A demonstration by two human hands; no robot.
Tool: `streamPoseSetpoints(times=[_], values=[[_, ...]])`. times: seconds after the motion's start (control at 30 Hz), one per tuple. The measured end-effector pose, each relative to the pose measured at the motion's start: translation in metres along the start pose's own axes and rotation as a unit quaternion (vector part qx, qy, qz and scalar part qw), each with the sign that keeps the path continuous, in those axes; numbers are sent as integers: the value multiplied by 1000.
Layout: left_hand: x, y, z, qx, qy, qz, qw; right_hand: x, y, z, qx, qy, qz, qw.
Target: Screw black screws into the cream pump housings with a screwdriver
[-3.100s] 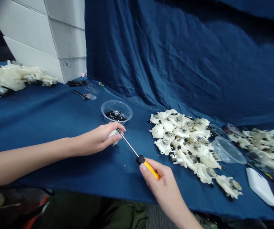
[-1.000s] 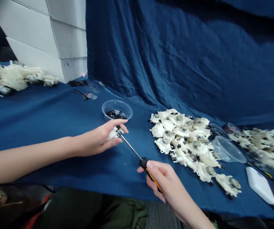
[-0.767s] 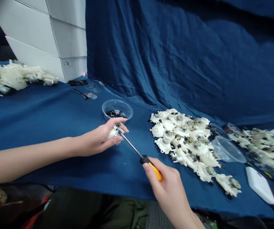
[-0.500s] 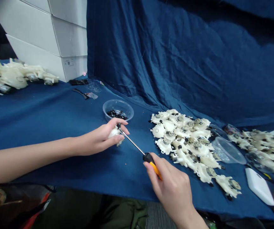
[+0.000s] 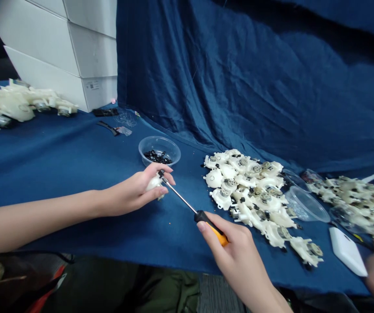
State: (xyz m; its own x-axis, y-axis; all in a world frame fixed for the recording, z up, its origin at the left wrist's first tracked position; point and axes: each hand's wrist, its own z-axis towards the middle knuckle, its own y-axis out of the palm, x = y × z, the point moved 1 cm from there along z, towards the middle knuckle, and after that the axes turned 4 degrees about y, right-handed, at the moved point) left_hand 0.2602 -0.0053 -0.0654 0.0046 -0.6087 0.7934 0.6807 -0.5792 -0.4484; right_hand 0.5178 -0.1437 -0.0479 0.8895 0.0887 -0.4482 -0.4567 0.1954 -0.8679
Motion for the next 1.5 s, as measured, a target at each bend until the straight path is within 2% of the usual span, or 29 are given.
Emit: streamPoseSetpoints(times=[0.2,0.3,0.4,0.47,0.53,0.63,0.73,0.8,0.83,1.0,1.1,1.23,1.37,1.5], values=[[-3,2,1,28,5,-47,998,-4,1,3,-9,26,6,1000],[-7,2,4,80,-45,-81,992,-5,-9,-3,-35,89,12,995],[-6,-1,8,129,-101,-113,980,2,-24,-13,-112,156,69,979],[-2,-2,10,101,-131,-200,966,7,-30,-17,-159,162,148,962],[4,-1,11,37,-158,-309,937,10,-27,-15,-173,154,239,943],[9,0,11,-28,-179,-401,898,3,-11,2,-145,160,343,914],[7,0,12,-24,-199,-419,886,-11,10,33,-74,174,394,900],[5,-2,11,-9,-211,-420,883,-21,21,56,-36,145,419,895],[5,-3,11,-2,-213,-420,882,-25,25,67,-37,120,422,898],[2,-6,11,-7,-233,-400,886,-30,50,97,-93,4,384,919],[-1,-5,11,-25,-246,-396,885,-28,60,98,-74,-16,368,927],[-3,-3,12,-36,-248,-392,885,-25,64,96,-53,-43,382,922],[1,0,11,-43,-262,-374,889,-24,62,95,-20,-128,348,928],[4,0,10,-56,-271,-323,905,-27,61,93,-34,-181,332,925]])
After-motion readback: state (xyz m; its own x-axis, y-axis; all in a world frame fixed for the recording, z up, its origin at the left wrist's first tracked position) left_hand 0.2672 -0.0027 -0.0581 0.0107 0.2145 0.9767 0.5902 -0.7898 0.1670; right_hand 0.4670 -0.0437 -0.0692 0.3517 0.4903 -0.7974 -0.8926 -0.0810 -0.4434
